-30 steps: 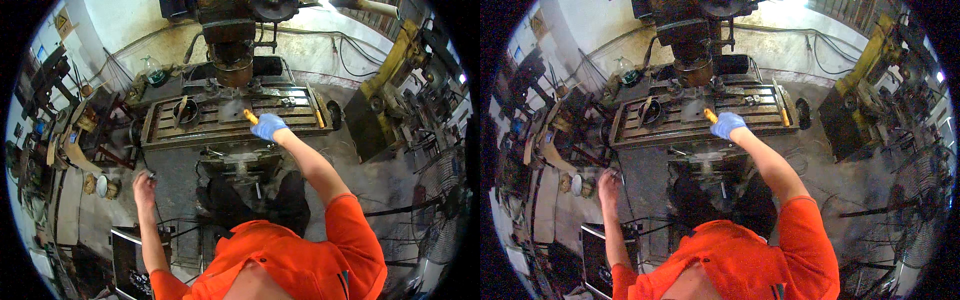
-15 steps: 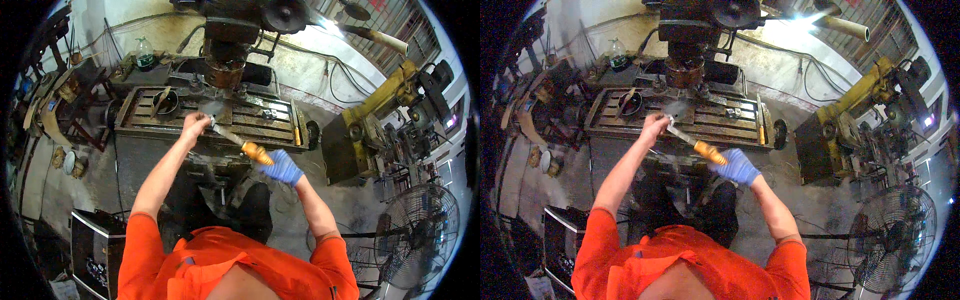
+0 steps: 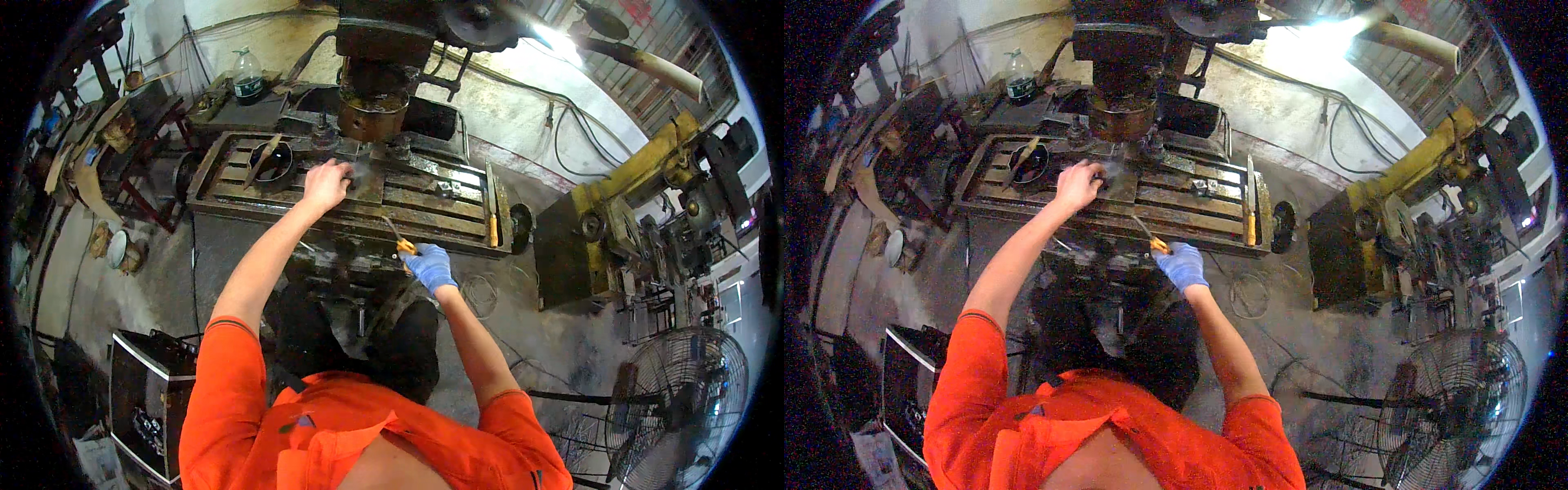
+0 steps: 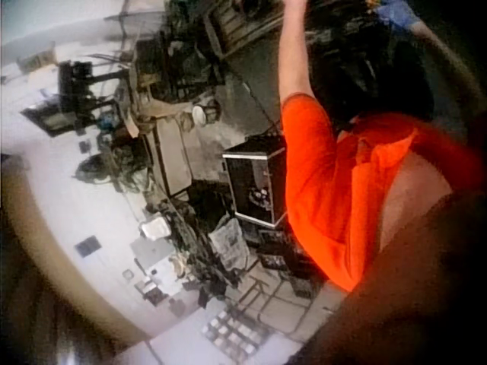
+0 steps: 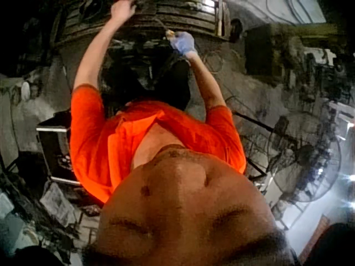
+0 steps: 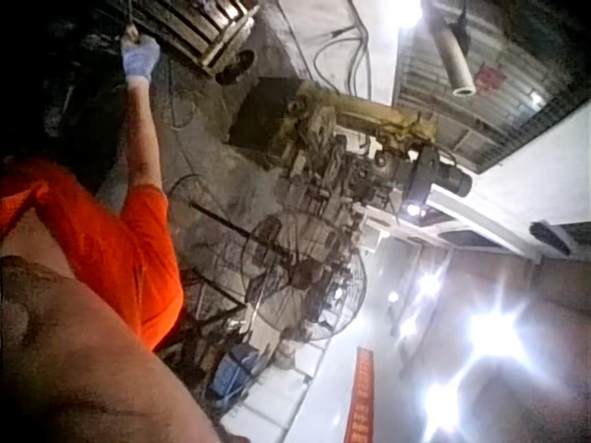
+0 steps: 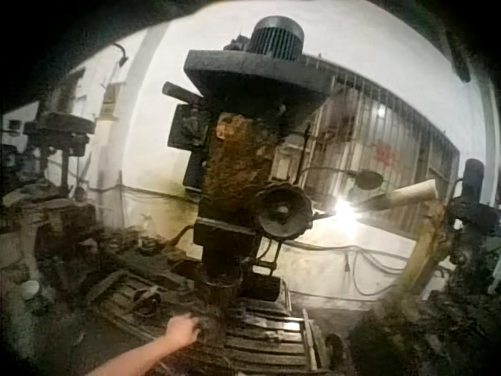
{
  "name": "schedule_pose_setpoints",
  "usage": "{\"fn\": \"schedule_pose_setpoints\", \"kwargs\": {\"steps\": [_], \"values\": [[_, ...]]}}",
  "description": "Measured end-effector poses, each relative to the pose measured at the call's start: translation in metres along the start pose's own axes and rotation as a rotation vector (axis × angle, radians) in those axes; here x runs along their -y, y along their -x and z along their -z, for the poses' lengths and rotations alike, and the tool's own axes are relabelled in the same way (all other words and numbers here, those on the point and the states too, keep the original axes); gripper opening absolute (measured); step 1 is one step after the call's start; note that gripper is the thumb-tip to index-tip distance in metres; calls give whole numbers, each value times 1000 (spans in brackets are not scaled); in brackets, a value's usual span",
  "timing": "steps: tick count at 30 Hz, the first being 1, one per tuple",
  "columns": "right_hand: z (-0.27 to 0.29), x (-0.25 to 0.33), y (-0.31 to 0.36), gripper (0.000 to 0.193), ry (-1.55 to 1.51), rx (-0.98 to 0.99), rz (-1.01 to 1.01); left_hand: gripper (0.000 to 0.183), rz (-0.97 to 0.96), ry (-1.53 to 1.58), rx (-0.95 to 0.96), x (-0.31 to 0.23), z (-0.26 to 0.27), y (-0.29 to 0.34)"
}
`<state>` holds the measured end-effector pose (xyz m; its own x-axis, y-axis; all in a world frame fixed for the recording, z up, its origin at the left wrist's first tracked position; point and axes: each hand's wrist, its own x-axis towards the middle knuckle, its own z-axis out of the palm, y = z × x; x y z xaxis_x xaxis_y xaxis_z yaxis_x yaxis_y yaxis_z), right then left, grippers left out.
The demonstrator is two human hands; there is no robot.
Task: The person picks up small metal components from a bin and places them into a metal plate on a milling machine table, using a screwdriver to position the components.
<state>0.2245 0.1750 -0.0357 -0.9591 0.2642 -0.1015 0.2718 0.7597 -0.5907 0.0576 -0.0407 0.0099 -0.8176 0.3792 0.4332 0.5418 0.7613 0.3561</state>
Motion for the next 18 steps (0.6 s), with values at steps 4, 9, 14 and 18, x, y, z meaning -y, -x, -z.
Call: {"fn": "schedule_pose_setpoints", "kwargs": {"steps": [4, 9, 14, 18], "values": [[20, -4, 21, 46, 47, -36, 75, 16, -5, -10, -34, -1, -13, -12], [52, -20, 54, 38, -68, -142, 84, 18, -23, 12, -98, -1, -38, -37], [101, -37, 65, 25, -142, -316, 62, 29, 31, -18, -179, -2, -49, -48], [202, -1, 42, 17, -483, -573, 305, 40, 255, -44, -45, -11, -35, -53]]}}
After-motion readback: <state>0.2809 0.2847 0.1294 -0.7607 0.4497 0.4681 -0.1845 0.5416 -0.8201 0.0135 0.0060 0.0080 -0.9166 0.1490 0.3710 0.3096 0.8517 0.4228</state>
